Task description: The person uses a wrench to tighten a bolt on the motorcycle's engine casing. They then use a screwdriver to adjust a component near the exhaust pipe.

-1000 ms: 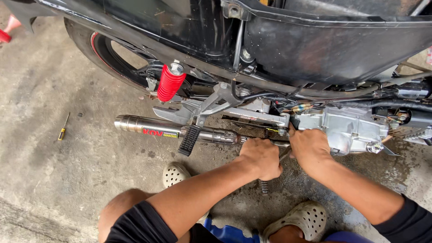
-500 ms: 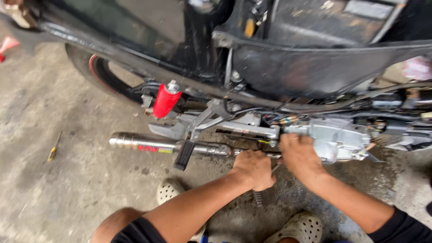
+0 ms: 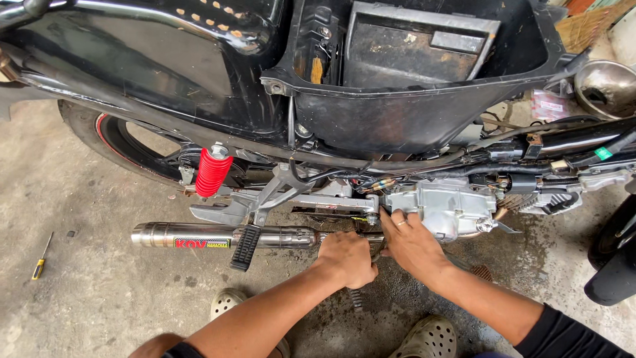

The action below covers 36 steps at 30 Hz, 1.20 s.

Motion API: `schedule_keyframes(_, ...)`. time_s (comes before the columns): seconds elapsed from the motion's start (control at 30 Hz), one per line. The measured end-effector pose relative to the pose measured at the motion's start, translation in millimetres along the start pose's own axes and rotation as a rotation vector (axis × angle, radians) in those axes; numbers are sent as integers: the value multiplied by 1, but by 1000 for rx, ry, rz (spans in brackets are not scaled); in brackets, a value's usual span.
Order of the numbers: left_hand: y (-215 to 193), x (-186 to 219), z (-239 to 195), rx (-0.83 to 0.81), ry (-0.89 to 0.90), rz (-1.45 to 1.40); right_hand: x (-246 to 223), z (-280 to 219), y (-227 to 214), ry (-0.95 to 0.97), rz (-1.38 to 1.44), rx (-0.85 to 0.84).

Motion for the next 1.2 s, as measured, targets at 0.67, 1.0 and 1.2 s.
schedule_keyframes(0.67, -13, 4, -16, -19, 4, -7, -12, 40, 47, 30, 385, -365)
schedule_keyframes(1.0, -12, 7, -19, -41, -21, -48, 9, 33, 14, -64, 317, -317)
schedule_keyframes(1.2, -11, 10, -20, -51, 1, -17, -29, 41, 61, -27, 238, -310)
Point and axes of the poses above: each hand's wrist, its own z-axis towards the middle knuckle, its own y-axis out of the palm, x = y × z, the point moved 7 cm from there along z, towards the middle knuckle, and after that the axes turned 11 degrees about -x, right-handed, at the moved point
